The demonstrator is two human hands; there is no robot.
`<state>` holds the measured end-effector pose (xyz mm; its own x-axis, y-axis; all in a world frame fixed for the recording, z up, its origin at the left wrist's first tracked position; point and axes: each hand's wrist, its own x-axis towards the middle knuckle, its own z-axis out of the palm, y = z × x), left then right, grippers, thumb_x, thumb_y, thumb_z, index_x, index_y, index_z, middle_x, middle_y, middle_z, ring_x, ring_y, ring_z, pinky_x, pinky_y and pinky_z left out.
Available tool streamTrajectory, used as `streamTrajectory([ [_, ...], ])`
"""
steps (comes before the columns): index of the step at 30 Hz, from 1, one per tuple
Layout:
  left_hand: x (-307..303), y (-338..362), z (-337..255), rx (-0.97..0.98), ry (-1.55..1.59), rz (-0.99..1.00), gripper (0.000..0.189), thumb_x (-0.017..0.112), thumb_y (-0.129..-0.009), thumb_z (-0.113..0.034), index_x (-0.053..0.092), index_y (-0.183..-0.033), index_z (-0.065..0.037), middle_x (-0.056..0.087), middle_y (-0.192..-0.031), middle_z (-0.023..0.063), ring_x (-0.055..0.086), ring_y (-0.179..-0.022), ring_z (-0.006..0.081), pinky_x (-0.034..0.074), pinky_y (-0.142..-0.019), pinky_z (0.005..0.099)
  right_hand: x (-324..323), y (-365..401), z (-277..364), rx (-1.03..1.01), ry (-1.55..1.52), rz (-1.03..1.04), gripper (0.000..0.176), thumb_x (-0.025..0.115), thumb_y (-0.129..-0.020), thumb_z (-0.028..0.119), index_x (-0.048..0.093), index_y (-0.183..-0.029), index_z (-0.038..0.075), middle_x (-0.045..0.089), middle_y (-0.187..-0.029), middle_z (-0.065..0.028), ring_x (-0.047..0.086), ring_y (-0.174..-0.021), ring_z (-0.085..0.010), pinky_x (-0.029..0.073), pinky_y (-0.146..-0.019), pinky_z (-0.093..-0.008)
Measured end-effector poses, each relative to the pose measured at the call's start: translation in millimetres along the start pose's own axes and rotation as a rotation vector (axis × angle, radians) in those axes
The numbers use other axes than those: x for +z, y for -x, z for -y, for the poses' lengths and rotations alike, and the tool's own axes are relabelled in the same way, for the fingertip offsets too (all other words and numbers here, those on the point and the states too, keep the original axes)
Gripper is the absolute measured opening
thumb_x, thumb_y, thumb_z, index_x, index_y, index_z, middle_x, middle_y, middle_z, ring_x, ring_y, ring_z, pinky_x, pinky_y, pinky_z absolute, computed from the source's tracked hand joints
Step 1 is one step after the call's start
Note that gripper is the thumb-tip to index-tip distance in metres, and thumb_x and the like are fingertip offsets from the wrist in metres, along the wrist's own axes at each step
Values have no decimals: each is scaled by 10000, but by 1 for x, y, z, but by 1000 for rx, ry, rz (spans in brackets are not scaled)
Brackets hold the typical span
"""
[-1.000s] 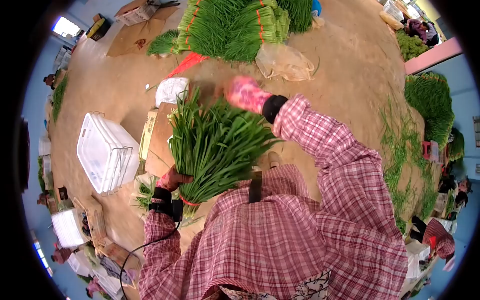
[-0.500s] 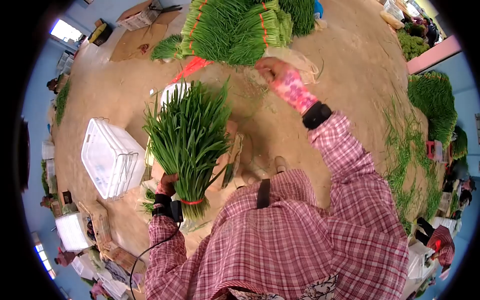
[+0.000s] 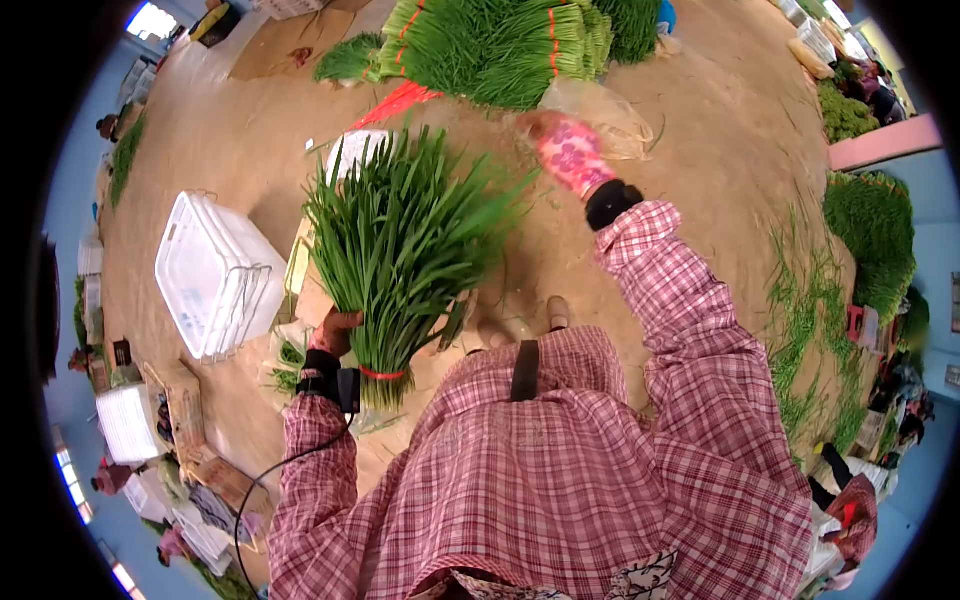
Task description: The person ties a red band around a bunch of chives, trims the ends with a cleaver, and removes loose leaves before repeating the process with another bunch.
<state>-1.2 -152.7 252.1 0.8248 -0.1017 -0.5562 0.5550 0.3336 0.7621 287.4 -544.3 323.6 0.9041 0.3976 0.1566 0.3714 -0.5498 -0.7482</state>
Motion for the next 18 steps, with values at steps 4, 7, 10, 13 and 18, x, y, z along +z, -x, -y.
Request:
streamTrajectory([
  [4, -7, -19, -5, 104, -51, -73, 538, 700, -792, -210, 574, -1275, -8, 654, -1177, 89, 630, -1037, 246, 490, -955, 362, -4, -8, 27, -263, 389, -245, 214, 595, -895, 164, 702, -1064, 88, 705, -959, -138, 676, -860, -295, 527, -775, -388],
  [7, 6, -42, -22, 153, 85, -57, 527, 676, -820, -209, 558, -1292, -5, 648, -1195, 93, 629, -1056, 256, 489, -968, 368, -1, 0, 48, -27, -84, -40, 226, 610, -917, 201, 693, -1066, 52, 710, -936, -144, 685, -838, -267, 529, -751, -349],
  [10, 22, -67, -34, 229, 323, -24, 503, 651, -857, -211, 546, -1309, -16, 634, -1229, 103, 618, -1094, 268, 479, -993, 404, 18, 12, 71, 1, -298, 64, 223, 606, -932, 201, 691, -1058, 38, 711, -925, -149, 689, -853, -258, 527, -745, -342],
  [13, 38, -91, -27, 306, 478, -6, 577, 619, -924, -395, 508, -1362, -36, 579, -1334, 100, 554, -1209, 276, 422, -1060, 455, 49, 18, 72, 232, -369, 170, 260, 622, -928, 219, 675, -1099, 30, 713, -946, -145, 693, -867, -244, 530, -761, -337],
  [18, 84, -124, 16, 255, 972, 235, 646, 621, -881, -499, 468, -1370, -105, 521, -1358, 59, 475, -1255, 269, 366, -1067, 466, 79, 20, 115, 259, -495, 361, 603, 784, -778, 306, 567, -1225, -35, 659, -1106, -230, 642, -1050, -315, 494, -918, -388],
])
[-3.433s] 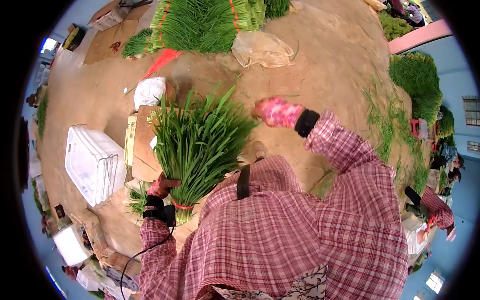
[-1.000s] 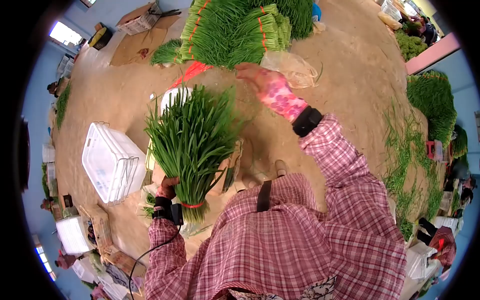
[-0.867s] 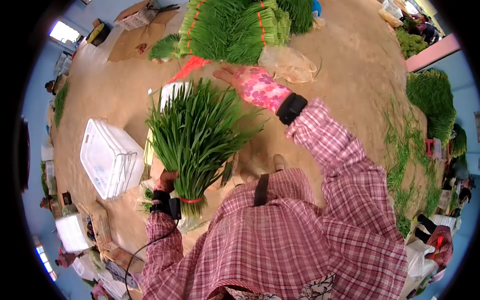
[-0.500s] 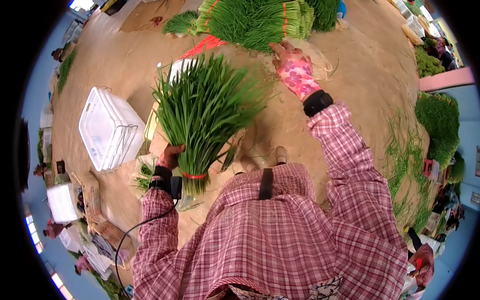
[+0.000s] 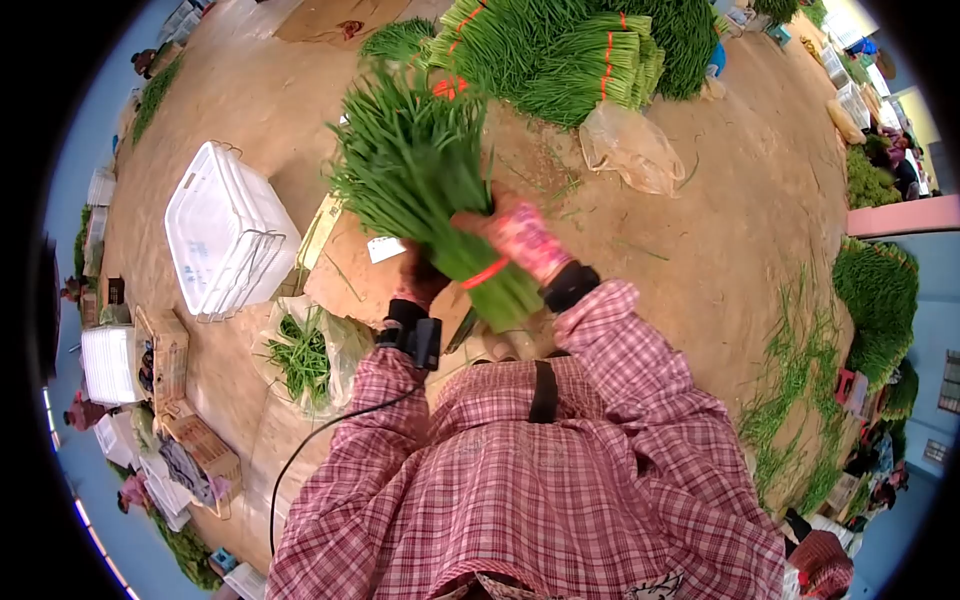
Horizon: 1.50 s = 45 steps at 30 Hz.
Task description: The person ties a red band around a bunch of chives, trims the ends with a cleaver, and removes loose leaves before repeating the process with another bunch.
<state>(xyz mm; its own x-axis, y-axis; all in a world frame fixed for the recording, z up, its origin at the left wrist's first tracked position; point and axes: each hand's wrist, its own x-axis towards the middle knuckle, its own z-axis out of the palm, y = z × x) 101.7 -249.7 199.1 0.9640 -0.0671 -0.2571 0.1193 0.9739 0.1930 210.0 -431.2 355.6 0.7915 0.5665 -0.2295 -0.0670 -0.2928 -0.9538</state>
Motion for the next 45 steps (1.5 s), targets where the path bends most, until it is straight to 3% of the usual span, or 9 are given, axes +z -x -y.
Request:
streamTrajectory([
  [3, 28, -10, 34, 59, -234, -125, 359, 653, -900, -269, 581, -1170, -45, 627, -1128, 39, 574, -1065, 205, 433, -934, 326, 27, 6, -15, -111, 737, -137, 666, 788, -749, 203, 496, -1294, -46, 652, -1096, -242, 637, -1047, -291, 514, -860, -360],
  [10, 65, -7, 46, 115, -190, -81, 462, 615, -909, -248, 537, -1298, -13, 602, -1274, 111, 567, -1167, 263, 412, -1061, 405, -15, 10, -40, -27, -376, -122, 531, 686, -820, -17, 495, -1315, -40, 652, -1145, -111, 634, -969, -205, 504, -890, -329],
  [16, 96, 2, 46, 99, -187, -128, 444, 625, -903, -250, 560, -1268, -5, 611, -1262, 105, 573, -1156, 257, 421, -1047, 395, -23, 13, -33, -32, -330, -120, 480, 727, -830, 57, 554, -1268, -37, 644, -1181, -128, 610, -1052, -208, 483, -928, -331],
  [19, 102, -2, 43, 112, -218, -163, 408, 626, -914, -242, 576, -1244, -7, 627, -1223, 98, 585, -1128, 249, 429, -1035, 390, -30, 6, -27, -140, 322, -454, 439, 731, -855, 117, 575, -1228, -54, 655, -1146, -126, 600, -1069, -208, 480, -936, -335],
  [28, 92, -12, 52, 115, -234, -250, 377, 641, -919, -193, 609, -1207, 49, 660, -1164, 106, 637, -1036, 209, 498, -940, 310, -2, -9, -12, -395, 456, -263, 215, 651, -864, 90, 663, -1074, 43, 698, -918, -126, 686, -836, -251, 536, -729, -318],
  [32, 82, -17, 57, 111, -252, -235, 320, 604, -952, -174, 593, -1225, -9, 653, -1148, 86, 632, -1020, 220, 503, -920, 346, -14, -12, -29, -215, 172, -245, 225, 658, -845, 72, 667, -1069, 55, 686, -977, -128, 677, -850, -298, 544, -740, -356],
  [37, 77, -24, 66, 103, -281, -286, 309, 550, -985, -181, 587, -1242, -12, 649, -1149, 99, 634, -1023, 206, 511, -894, 326, 3, 7, 10, -512, 360, -280, 183, 645, -854, 59, 687, -1029, 95, 663, -932, -104, 656, -830, -287, 530, -721, -366],
  [41, -31, -60, 94, 637, -2028, -180, 345, 546, -944, -169, 589, -1275, -81, 662, -1152, 97, 640, -1029, 281, 499, -914, 372, 29, -11, 36, -673, 594, -224, 201, 667, -822, 73, 704, -1018, 95, 649, -942, -111, 637, -864, -285, 507, -784, -388],
  [45, -79, -121, 150, 472, -1078, -341, 316, 465, -990, -151, 573, -1267, -46, 624, -1083, 101, 602, -905, 180, 489, -731, 301, 37, -39, 44, -643, 1175, -126, 157, 707, -749, 166, 741, -902, 166, 655, -897, -88, 621, -913, -310, 470, -830, -438],
])
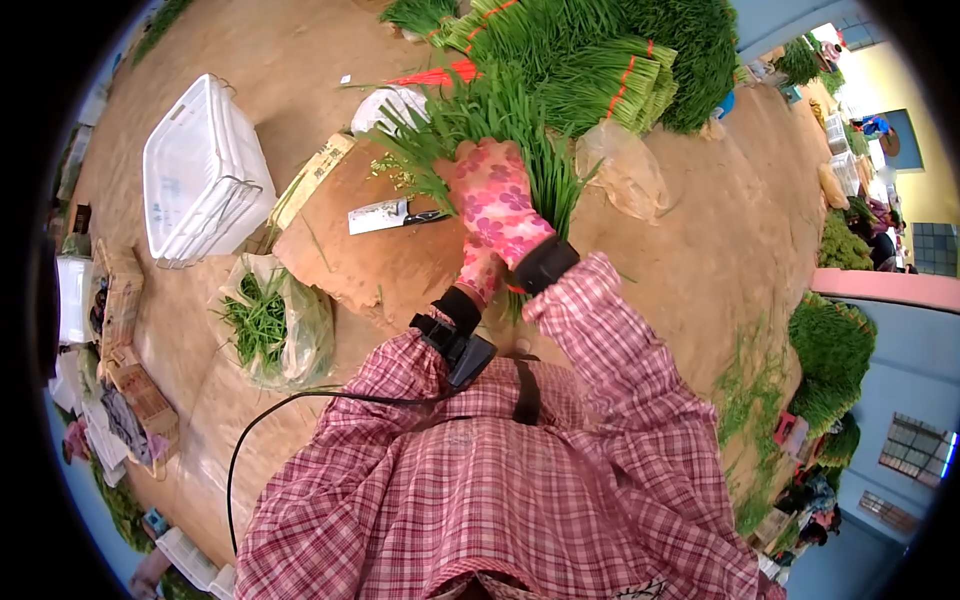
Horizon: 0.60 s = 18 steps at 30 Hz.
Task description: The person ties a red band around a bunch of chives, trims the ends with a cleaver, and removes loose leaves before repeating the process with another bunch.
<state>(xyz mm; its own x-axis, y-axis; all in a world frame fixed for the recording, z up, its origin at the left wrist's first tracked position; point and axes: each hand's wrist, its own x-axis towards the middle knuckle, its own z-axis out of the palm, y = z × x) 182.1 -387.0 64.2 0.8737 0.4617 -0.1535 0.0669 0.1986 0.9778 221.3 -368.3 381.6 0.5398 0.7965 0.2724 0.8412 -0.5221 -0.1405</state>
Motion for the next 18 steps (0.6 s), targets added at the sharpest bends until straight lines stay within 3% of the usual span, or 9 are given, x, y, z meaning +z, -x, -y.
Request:
streamTrajectory([
  [2, 1, 16, -17, 208, -705, 55, 306, 538, -962, -178, 598, -1225, -34, 651, -1029, 95, 627, -864, 185, 504, -710, 317, 25, -2, -14, -31, 260, 214, 135, 698, -743, 168, 747, -867, 191, 672, -913, -72, 644, -904, -298, 499, -750, -423],
  [4, -4, 33, -64, 414, -1408, 107, 309, 612, -935, -206, 624, -1183, -22, 678, -976, 90, 653, -824, 191, 519, -689, 334, 38, 7, -33, 206, -428, -160, 135, 682, -764, 178, 750, -869, 129, 690, -813, -67, 657, -814, -245, 502, -700, -374],
  [6, -11, 46, -142, -289, -327, 195, 306, 587, -924, -143, 636, -1198, -15, 677, -1148, 113, 669, -914, 216, 522, -761, 292, 11, 9, -34, 600, -1022, -333, 152, 658, -827, 183, 738, -906, 80, 672, -790, -25, 609, -740, -174, 475, -664, -301],
  [9, -14, 67, -186, -429, 188, 93, 344, 666, -884, -127, 624, -1191, 23, 684, -1123, 113, 679, -914, 226, 545, -770, 318, -22, 39, -81, 588, -1323, -347, 238, 667, -854, 176, 701, -1026, 15, 673, -836, -34, 584, -761, -117, 462, -698, -250],
  [10, -17, 65, -184, -468, 283, 63, 360, 696, -865, -132, 630, -1183, 22, 688, -1103, 114, 682, -908, 228, 556, -774, 334, -28, 53, -100, 624, -1530, -255, 291, 667, -853, 166, 682, -1090, -3, 683, -861, -48, 595, -781, -118, 469, -721, -252],
  [13, -26, 67, -182, -560, 482, -1, 400, 747, -841, -163, 632, -1171, 31, 692, -1073, 128, 689, -903, 239, 584, -787, 378, -32, 115, -104, 603, -393, -24, 496, 697, -844, 234, 596, -1257, -22, 656, -1178, -210, 628, -1102, -310, 490, -950, -360],
  [14, -25, 64, -186, -545, 475, -18, 410, 750, -841, -176, 630, -1172, 35, 692, -1074, 128, 688, -909, 239, 585, -785, 381, -14, 139, -102, 584, -325, 87, 607, 715, -833, 262, 522, -1336, -19, 539, -1345, -259, 539, -1245, -352, 454, -1023, -390],
  [16, -19, 59, -191, -529, 449, -36, 433, 756, -841, -202, 626, -1173, 43, 693, -1074, 127, 686, -922, 240, 586, -781, 386, 45, 176, -90, 657, -754, 223, 686, 718, -849, 224, 413, -1413, -19, 538, -1363, -204, 561, -1210, -317, 466, -1012, -384],
  [18, -11, 56, -212, -520, 328, 85, 506, 760, -842, -253, 604, -1224, 39, 604, -1248, 168, 601, -1123, 257, 562, -838, 404, 61, 185, -70, 683, -1252, 227, 644, 699, -867, 176, 412, -1410, -20, 561, -1328, -169, 591, -1159, -276, 495, -977, -371],
])
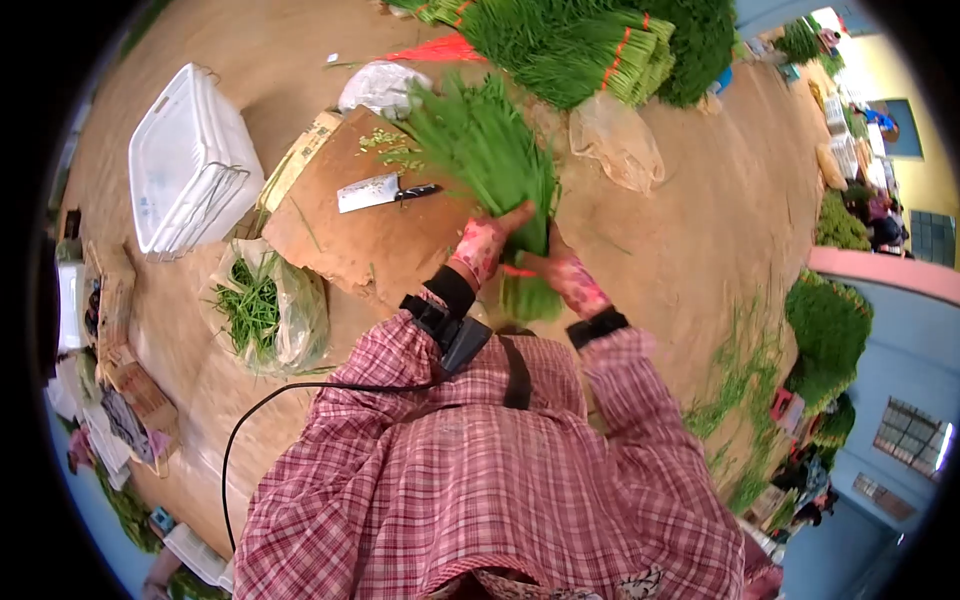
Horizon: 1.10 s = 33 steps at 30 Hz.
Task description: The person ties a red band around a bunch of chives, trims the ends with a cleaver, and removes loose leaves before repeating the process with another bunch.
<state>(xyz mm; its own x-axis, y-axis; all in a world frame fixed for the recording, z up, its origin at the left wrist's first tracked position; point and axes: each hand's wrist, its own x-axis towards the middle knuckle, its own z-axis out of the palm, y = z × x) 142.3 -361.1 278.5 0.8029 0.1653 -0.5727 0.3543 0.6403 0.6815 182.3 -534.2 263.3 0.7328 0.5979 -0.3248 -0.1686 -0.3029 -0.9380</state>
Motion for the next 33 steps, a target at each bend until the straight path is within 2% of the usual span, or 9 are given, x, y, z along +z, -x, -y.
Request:
streamTrajectory([
  [4, 3, 16, -29, -8, -175, 218, 480, 627, -938, -267, 532, -1360, -59, 418, -1471, 131, 482, -1273, 252, 510, -918, 376, -8, -2, 0, 311, -593, -15, 454, 593, -937, 160, 494, -1342, -20, 638, -1197, -139, 653, -1015, -209, 556, -864, -340],
  [8, -68, 21, -31, 137, -122, 23, 534, 592, -958, -220, 413, -1427, -35, 579, -1225, 66, 583, -1109, 192, 476, -950, 321, -21, 1, -23, 365, -766, -7, 497, 527, -972, 321, 504, -1326, -27, 646, -1197, -157, 665, -1028, -258, 546, -918, -388],
  [12, -159, -30, 67, -342, -45, 227, 478, 574, -978, -365, 504, -1333, -53, 594, -1251, 97, 554, -1152, 270, 450, -960, 402, -14, 11, -2, 329, -918, 48, 537, 540, -964, 361, 489, -1350, -8, 639, -1215, -159, 665, -1031, -269, 553, -907, -399],
  [14, -112, -3, 56, -357, 296, 280, 469, 593, -956, -427, 618, -1195, -23, 636, -1186, 114, 586, -1082, 266, 440, -982, 397, -8, 18, 18, 312, -945, 100, 558, 553, -957, 383, 483, -1360, 3, 633, -1228, -162, 666, -1031, -275, 559, -897, -404],
  [21, -39, -30, 10, 30, 452, 313, 467, 564, -986, -333, 550, -1312, 1, 608, -1274, 113, 584, -1137, 222, 457, -990, 338, -20, 2, 31, 117, -112, 19, 837, 682, -891, 436, 307, -1469, -38, 514, -1381, -184, 495, -1267, -248, 403, -1049, -343],
  [25, -48, -42, 31, 767, -779, -22, 450, 632, -955, -280, 561, -1291, 12, 637, -1229, 92, 631, -1074, 213, 509, -917, 334, 14, 2, 50, 0, 413, -77, 1023, 809, -754, 268, 190, -1524, 0, 387, -1494, -195, 376, -1387, -269, 353, -1101, -348],
  [28, -26, -42, 0, -39, 518, 86, 436, 646, -947, -249, 567, -1275, 27, 658, -1187, 92, 653, -1037, 213, 528, -878, 338, 11, -3, 30, -69, 361, -107, 1092, 850, -705, 209, 167, -1535, 17, 366, -1515, -181, 356, -1404, -254, 324, -1125, -337],
  [32, -24, -22, -9, -23, 516, 65, 412, 618, -965, -249, 554, -1293, -8, 611, -1277, 118, 616, -1115, 249, 496, -976, 363, 8, -2, 20, -124, 303, -57, 1071, 838, -715, 209, 175, -1535, 21, 365, -1516, -182, 348, -1410, -259, 318, -1130, -333],
  [33, -33, -30, 0, 144, 250, 42, 406, 627, -956, -238, 564, -1277, 3, 628, -1239, 114, 630, -1084, 238, 514, -943, 359, 8, -4, 20, -139, 306, -43, 1067, 834, -718, 208, 174, -1534, 19, 366, -1516, -183, 346, -1412, -259, 316, -1131, -332],
])
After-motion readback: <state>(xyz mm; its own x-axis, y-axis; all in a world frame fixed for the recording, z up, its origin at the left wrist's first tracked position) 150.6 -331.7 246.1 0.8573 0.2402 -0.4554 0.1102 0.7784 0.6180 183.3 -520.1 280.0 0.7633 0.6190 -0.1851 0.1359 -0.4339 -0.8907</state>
